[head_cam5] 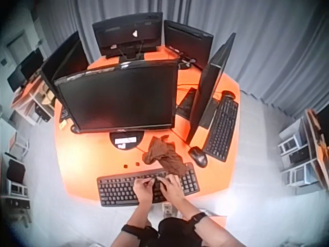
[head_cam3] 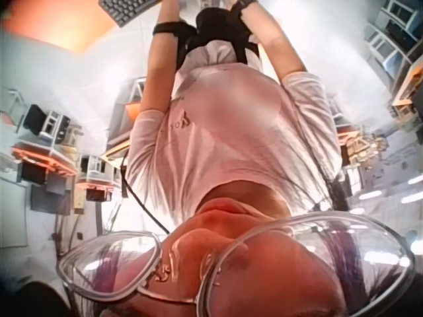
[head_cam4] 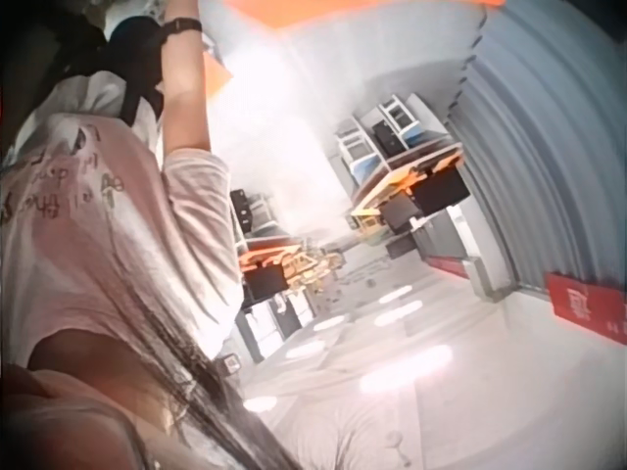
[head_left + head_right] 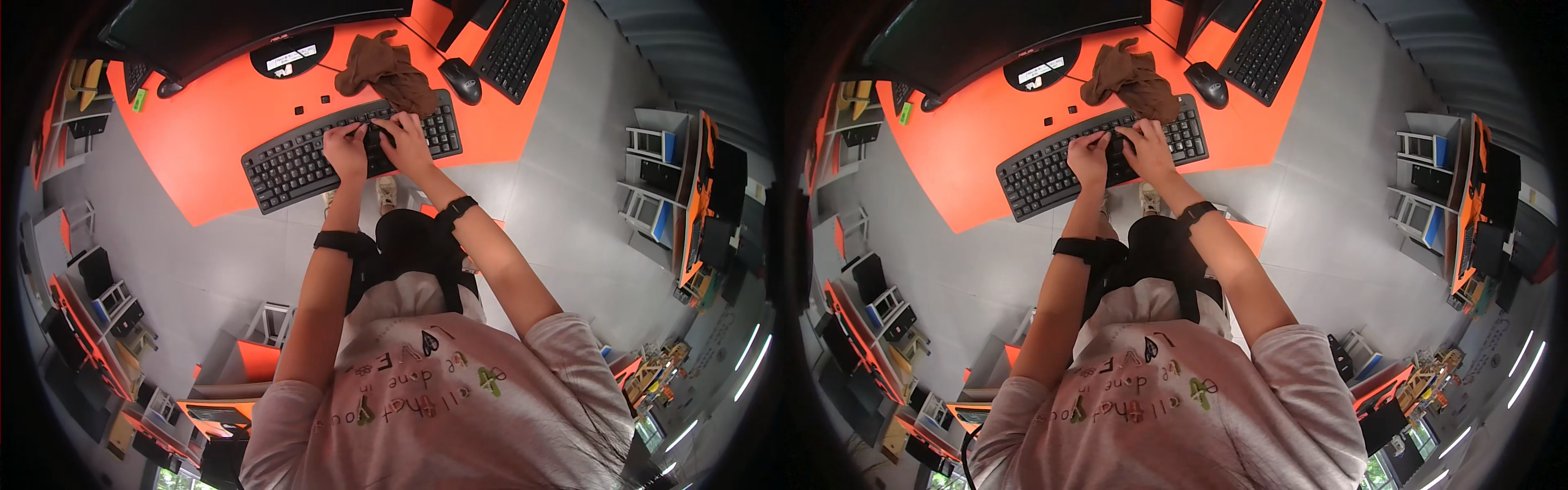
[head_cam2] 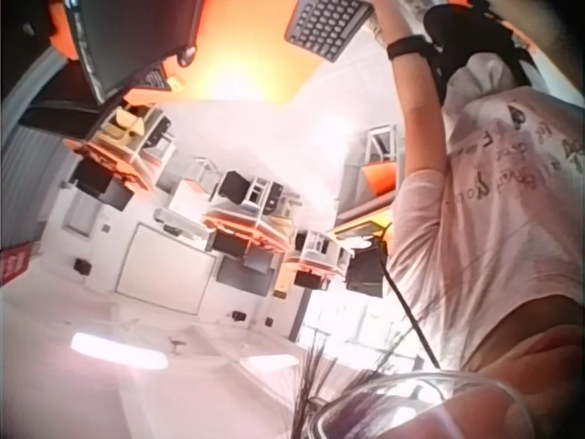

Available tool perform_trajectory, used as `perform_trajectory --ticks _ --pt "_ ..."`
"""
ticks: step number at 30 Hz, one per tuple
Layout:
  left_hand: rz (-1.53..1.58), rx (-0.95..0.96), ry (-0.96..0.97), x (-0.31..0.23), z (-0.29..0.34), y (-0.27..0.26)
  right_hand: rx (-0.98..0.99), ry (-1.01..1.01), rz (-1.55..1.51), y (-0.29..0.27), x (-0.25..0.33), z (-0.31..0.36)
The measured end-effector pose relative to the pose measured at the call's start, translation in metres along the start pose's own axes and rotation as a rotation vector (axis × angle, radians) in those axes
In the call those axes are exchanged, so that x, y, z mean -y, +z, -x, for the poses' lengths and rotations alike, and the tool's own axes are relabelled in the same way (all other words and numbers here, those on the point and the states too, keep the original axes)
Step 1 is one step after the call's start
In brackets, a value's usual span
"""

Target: Reattaching keycaps to a mechanical keyboard and cleaning the surface with a cloth.

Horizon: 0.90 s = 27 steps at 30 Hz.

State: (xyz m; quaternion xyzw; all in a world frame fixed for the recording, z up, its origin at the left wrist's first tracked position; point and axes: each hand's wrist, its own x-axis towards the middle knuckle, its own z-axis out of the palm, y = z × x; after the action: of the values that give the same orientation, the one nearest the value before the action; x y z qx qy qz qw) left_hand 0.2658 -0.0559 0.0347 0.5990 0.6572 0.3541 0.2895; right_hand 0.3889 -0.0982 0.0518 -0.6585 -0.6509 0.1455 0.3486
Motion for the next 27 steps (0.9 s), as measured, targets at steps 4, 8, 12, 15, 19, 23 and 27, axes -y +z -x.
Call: perform_trajectory --ticks 4,8,12,15,19,23,27 --pt "0.142 -0.032 -0.115 -0.006 0.002 0.000 0.007 0.001 0.018 0.001 -0.001 0.001" --pt "0.094 -0.040 -0.019 0.001 0.000 0.003 0.002 -0.008 0.033 0.004 -0.002 -0.001" --pt "0.118 -0.095 -0.055 -0.001 0.006 0.007 -0.011 -0.006 0.024 0.005 -0.001 0.001" --pt "0.055 -0.090 -0.063 -0.002 0.003 0.005 0.004 0.021 0.000 0.006 -0.001 0.000" --pt "0.126 -0.082 -0.193 -0.009 -0.001 0.002 -0.011 0.035 -0.016 0.008 -0.001 0.000" --pt "-0.049 -0.034 -0.144 -0.013 0.000 0.003 -0.005 0.044 -0.027 0.007 0.000 -0.001" --pt "-0.153 -0.003 -0.133 -0.014 0.000 0.002 0.021 0.043 -0.045 0.002 0.000 -0.005"
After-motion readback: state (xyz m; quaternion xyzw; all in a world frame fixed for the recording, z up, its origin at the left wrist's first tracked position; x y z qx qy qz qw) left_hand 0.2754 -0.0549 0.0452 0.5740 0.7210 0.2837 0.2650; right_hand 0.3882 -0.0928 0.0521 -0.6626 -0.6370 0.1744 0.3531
